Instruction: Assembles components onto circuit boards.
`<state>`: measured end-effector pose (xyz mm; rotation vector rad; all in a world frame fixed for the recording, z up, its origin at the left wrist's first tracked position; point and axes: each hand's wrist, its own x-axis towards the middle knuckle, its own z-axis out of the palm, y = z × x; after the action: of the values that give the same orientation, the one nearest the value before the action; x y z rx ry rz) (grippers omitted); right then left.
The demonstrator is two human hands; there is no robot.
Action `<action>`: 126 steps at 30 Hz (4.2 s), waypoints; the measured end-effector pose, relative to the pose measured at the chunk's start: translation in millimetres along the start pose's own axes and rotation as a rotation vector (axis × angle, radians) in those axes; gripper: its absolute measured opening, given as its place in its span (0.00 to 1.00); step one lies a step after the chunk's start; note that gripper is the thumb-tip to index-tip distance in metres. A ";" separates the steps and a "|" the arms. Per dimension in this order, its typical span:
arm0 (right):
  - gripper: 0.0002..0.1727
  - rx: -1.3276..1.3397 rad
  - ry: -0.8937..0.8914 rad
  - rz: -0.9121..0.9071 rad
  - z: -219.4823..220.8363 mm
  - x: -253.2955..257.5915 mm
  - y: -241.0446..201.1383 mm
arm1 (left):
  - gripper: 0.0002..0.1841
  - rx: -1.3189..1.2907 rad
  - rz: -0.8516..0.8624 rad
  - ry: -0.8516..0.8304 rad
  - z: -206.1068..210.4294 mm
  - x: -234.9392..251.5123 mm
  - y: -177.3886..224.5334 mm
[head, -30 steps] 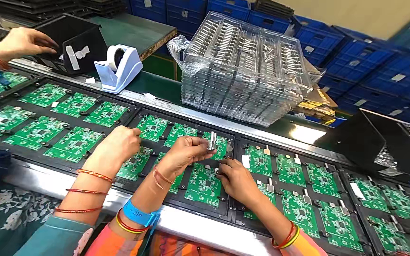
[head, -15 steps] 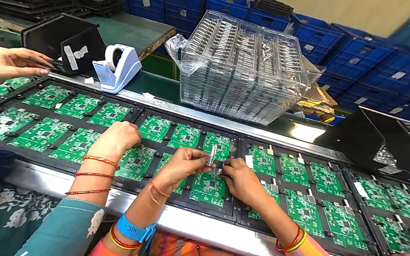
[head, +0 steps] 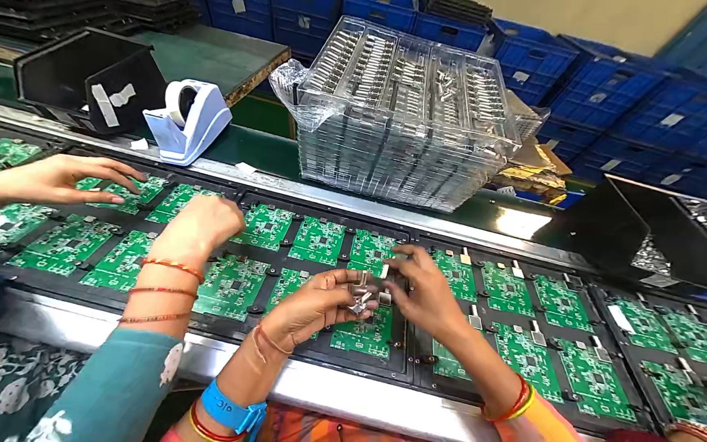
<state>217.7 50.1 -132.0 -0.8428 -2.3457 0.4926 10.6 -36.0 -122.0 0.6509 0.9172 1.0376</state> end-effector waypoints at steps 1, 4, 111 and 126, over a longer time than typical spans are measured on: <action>0.16 -0.035 -0.005 0.037 -5.2 7.1 7.2 | 0.19 0.118 -0.003 0.032 3.6 1.8 -2.9; 0.17 -0.091 -0.017 0.096 -13.1 31.5 34.8 | 0.14 0.652 0.071 0.122 15.5 9.2 -18.6; 0.15 -0.403 -0.440 0.257 6.7 87.5 70.8 | 0.12 1.398 1.002 0.452 5.4 -5.9 -98.8; 0.29 -0.505 -0.369 0.262 6.0 45.1 77.1 | 0.13 1.355 1.079 0.478 14.6 13.5 -45.9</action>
<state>220.3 135.8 -157.9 -1.4046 -2.7673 0.1600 46.2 -41.7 -156.7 2.2647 1.7548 1.4359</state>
